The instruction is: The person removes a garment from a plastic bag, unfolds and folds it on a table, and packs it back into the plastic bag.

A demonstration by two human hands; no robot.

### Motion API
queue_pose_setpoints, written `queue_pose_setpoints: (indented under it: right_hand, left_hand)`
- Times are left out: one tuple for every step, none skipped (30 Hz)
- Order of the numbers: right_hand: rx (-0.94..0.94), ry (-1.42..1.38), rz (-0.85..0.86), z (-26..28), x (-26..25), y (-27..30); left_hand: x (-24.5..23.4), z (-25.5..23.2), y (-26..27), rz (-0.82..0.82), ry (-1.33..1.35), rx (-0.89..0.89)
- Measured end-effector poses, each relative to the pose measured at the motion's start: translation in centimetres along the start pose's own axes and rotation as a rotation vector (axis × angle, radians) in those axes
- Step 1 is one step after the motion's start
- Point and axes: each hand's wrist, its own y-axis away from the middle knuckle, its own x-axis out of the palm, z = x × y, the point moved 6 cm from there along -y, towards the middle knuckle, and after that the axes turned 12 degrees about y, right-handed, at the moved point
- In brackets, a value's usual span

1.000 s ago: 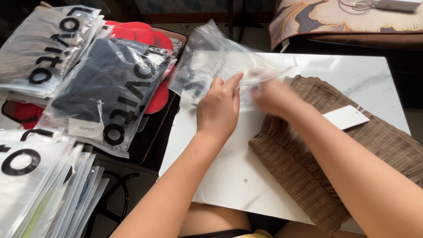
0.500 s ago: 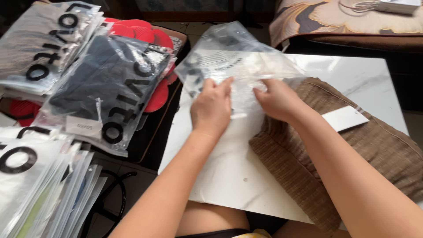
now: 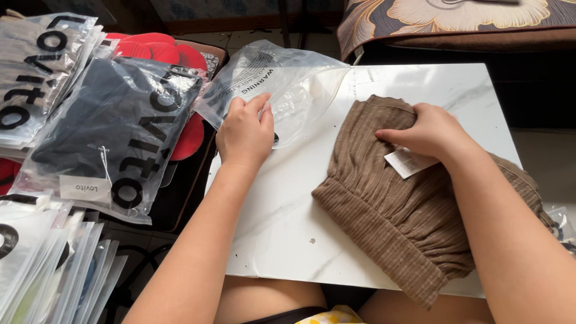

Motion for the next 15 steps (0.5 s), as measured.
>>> queue_pose_setpoints:
  right_hand:
    - [-0.022, -0.059, 0.040, 0.7, 0.0, 0.6]
    - [-0.021, -0.062, 0.040, 1.2, -0.3, 1.3]
    - [-0.092, -0.148, 0.043, 2.3, -0.5, 2.0]
    - [-0.163, -0.235, 0.045, 3.4, -0.9, 2.7]
    - [-0.166, -0.237, 0.049, 4.0, -1.4, 3.2]
    - [-0.244, -0.376, 0.095, 4.9, -1.8, 3.7]
    - [-0.319, -0.516, 0.138, 5.8, -2.3, 4.2]
    - [-0.319, -0.519, 0.138, 6.2, -2.6, 4.3]
    - [-0.369, -0.518, 0.195, 7.0, -2.6, 4.3]
    - [-0.420, -0.517, 0.252, 7.5, -2.5, 4.3]
    - [-0.422, -0.519, 0.253, 7.7, -2.5, 3.9]
    - [-0.326, -0.529, 0.225, 7.3, -2.3, 3.2]
    - [-0.237, -0.534, 0.200, 7.1, -1.8, 2.5]
    - [-0.245, -0.532, 0.206, 7.2, -1.3, 2.1]
    - [-0.166, -0.576, 0.119, 6.5, -1.2, 1.7]
  left_hand:
    - [0.3, -0.4, -0.1, 0.022, -0.006, 0.004]
    - [0.5, -0.7, -0.1, 0.045, -0.012, 0.007]
    - [0.6, -1.1, 0.0, 0.043, -0.016, 0.006]
    - [0.9, -1.6, 0.1, 0.047, -0.002, 0.039]
    - [1.1, -2.1, 0.3, 0.052, 0.012, 0.071]
    - [1.1, -2.3, 0.5, 0.052, 0.008, 0.068]
    - [1.2, -2.7, 0.7, 0.072, 0.029, 0.098]
    - [1.3, -3.1, 1.0, 0.093, 0.050, 0.127]
    - [1.3, -3.4, 1.3, 0.096, 0.049, 0.130]
    - [1.4, -3.7, 1.8, 0.118, 0.082, 0.140]
    - [1.4, -3.9, 2.2, 0.136, 0.114, 0.147]
    - [1.3, -4.0, 2.6, 0.135, 0.110, 0.146]
    - [1.1, -4.1, 3.0, 0.097, 0.161, 0.135]
    - [0.8, -4.0, 3.2, 0.058, 0.212, 0.124]
    - [0.6, -3.9, 3.2, 0.052, 0.207, 0.117]
